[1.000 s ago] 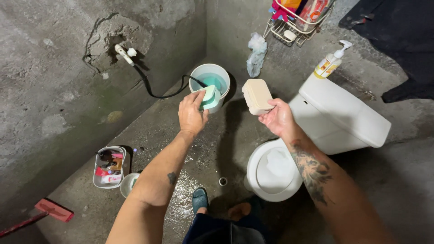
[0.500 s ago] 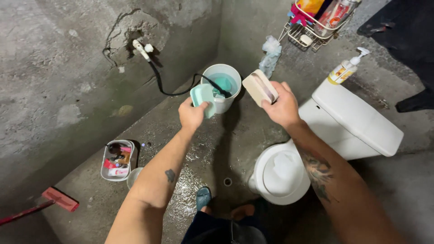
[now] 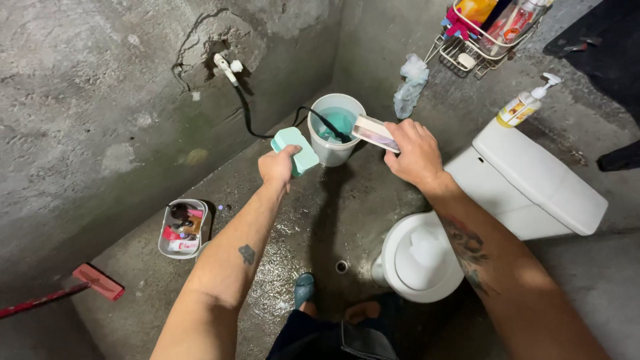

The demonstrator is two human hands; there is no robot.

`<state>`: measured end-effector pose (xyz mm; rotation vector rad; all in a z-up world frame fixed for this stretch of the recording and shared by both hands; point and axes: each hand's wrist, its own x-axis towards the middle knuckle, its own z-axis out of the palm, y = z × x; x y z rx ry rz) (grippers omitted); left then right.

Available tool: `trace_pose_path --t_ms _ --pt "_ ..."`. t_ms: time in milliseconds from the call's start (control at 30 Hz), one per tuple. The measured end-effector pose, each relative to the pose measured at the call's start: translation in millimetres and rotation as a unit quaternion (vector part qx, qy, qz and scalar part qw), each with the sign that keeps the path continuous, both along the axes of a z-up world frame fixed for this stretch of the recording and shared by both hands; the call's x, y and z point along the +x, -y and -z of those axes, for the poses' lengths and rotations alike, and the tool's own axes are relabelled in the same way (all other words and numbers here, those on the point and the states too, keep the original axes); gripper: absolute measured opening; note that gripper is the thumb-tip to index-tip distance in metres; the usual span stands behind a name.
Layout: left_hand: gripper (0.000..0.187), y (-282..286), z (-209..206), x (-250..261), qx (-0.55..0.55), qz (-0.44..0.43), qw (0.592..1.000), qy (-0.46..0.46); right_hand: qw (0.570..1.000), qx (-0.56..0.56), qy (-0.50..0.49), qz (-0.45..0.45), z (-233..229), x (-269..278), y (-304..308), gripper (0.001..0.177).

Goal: Cleaning a toilet bowl and tank using a sponge and rinsing with buckets of water.

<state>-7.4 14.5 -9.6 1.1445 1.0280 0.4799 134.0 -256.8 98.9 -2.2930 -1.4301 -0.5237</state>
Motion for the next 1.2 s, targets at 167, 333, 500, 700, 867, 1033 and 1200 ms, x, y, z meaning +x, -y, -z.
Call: trace_pose_path --t_ms 167,333,500,700,867,1033,1200 --pt "0.034 -2 -11 -9 0.019 0.002 1.000 -0.009 0.999 0.003 0.027 -0.017 0 -5 -1 0.053" --pt "0.033 3 -23 -17 0.024 0.012 0.999 -0.018 0.999 0.008 0.040 -0.028 -1 -10 0 0.054" --pt "0.033 6 -20 -20 0.036 0.020 0.999 -0.026 0.999 -0.001 0.038 -0.017 -2 -17 2 0.053" --pt "0.033 10 -20 -21 0.058 0.029 0.998 -0.014 0.999 0.000 0.031 -0.009 1 -21 6 0.053" --pt "0.033 12 -21 -23 0.040 0.035 0.999 -0.001 1.000 0.006 0.020 -0.007 5 -22 10 0.054" --pt "0.035 16 -23 -24 0.056 0.037 0.998 -0.022 1.000 0.006 0.018 -0.005 8 -24 14 0.055" --pt "0.036 18 -26 -26 0.062 0.043 0.996 -0.042 1.000 0.008 0.012 -0.001 8 -28 16 0.054"
